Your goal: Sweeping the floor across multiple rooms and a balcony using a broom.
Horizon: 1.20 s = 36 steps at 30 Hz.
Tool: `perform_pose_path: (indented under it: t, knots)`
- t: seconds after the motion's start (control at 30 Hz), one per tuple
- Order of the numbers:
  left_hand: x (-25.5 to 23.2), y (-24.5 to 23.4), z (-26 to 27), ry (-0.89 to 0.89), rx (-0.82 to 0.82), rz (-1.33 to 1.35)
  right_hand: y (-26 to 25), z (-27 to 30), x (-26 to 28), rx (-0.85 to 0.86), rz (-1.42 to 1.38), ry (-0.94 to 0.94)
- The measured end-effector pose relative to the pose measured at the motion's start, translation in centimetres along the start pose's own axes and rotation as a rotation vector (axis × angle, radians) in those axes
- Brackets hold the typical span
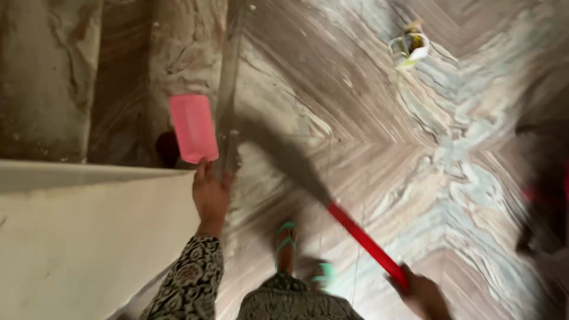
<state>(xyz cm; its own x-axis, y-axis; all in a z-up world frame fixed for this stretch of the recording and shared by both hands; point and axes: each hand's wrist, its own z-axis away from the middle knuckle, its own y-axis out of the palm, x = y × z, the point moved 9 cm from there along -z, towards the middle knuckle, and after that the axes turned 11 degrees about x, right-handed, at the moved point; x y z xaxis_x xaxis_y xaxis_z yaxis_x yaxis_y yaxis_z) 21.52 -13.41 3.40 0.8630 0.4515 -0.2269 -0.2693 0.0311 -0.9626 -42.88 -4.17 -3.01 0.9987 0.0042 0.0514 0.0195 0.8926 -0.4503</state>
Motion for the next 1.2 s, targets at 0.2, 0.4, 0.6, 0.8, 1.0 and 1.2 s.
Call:
perform_pose_path:
  t: [0.2,0.4,0.6,0.8,1.0,1.2]
  knots:
    - [5.9,2.1,-5.6,-0.054,-0.12,-0.168,-3.7,-12.1,2.9,-0.179,0.444,-0.575]
    - [9.3,7.1,-12.4,-0.184,-0.073,-0.341,-17.9,-22.9,15.4,-0.099,0.782,-0.489]
    - [11.2,8.5,-17.9,-0.18,-0.203,-0.538,-31.1,-36.0,15.2,-0.35,0.642,-0.159]
    - [13.4,8.7,-21.4,-0.207,-0.272,-0.555,-36.3,-36.1,11.4,-0.668,0.476,-0.123]
    - [14.5,9.3,-22.9,-0.167,-0.339,-0.665,-31.4,-40.6,-3.9,-0.667,0.708,-0.253]
    - [7.6,5.6,-21.2,-0.174,-0.102,-0.934,-35.8,-43.2,-12.6,-0.664,0.933,-0.288]
